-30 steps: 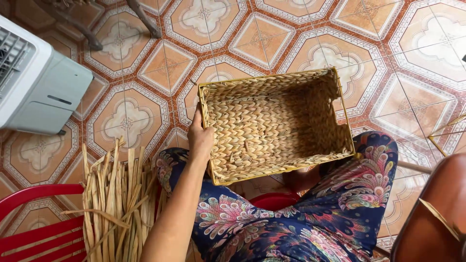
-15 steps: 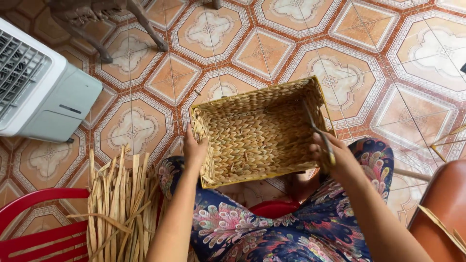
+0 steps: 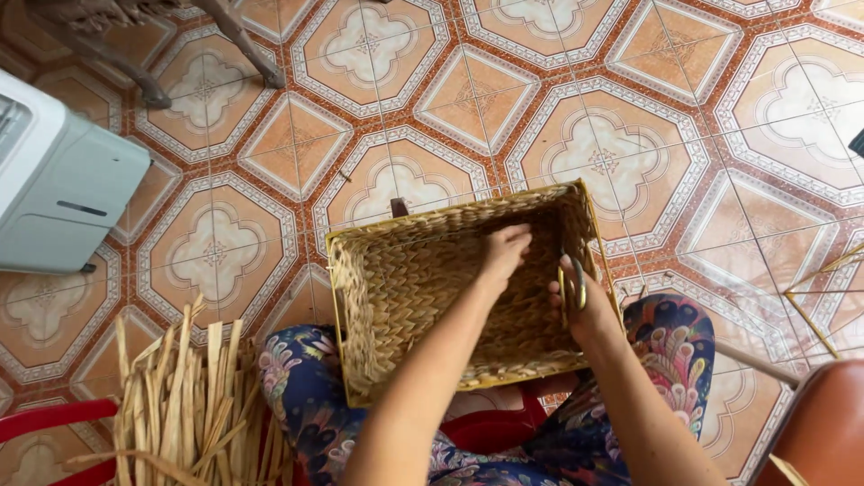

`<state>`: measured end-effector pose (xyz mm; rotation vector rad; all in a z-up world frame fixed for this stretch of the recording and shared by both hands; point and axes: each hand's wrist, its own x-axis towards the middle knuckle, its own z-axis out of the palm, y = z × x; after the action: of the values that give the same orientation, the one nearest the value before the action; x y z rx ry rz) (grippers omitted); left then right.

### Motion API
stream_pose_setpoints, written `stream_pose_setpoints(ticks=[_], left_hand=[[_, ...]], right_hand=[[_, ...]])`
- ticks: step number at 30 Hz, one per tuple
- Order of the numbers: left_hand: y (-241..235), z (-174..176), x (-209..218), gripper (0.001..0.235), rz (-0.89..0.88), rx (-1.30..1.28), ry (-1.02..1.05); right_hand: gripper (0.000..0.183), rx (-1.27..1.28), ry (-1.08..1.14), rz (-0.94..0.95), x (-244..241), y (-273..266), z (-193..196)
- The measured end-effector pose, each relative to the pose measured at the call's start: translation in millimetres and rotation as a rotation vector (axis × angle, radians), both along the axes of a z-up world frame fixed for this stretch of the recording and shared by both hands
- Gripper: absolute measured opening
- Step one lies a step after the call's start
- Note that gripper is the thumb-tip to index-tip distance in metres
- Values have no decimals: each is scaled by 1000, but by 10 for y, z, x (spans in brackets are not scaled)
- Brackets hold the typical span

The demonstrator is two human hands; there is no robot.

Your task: Weaving and trimming a rectangular basket using dried plant fibers and scissors.

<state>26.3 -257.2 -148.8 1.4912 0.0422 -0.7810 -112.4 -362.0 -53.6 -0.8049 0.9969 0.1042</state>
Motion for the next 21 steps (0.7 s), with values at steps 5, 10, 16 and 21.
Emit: stream_pose_setpoints(ticks=[5, 10, 16, 21], left_hand=[[-808, -866, 54, 41, 218, 64, -28], [-1111, -1194, 69, 57, 376, 194, -5], [-1097, -1201, 66, 60, 299, 333, 135], [-1058, -1090, -22, 64, 337, 272, 173]], right_hand=[[30, -10, -55, -31, -19, 36, -4], [30, -79, 20, -36, -3, 68, 113], [32, -86, 58, -30, 16, 68, 130], [33, -78, 80, -28, 50, 83, 214]])
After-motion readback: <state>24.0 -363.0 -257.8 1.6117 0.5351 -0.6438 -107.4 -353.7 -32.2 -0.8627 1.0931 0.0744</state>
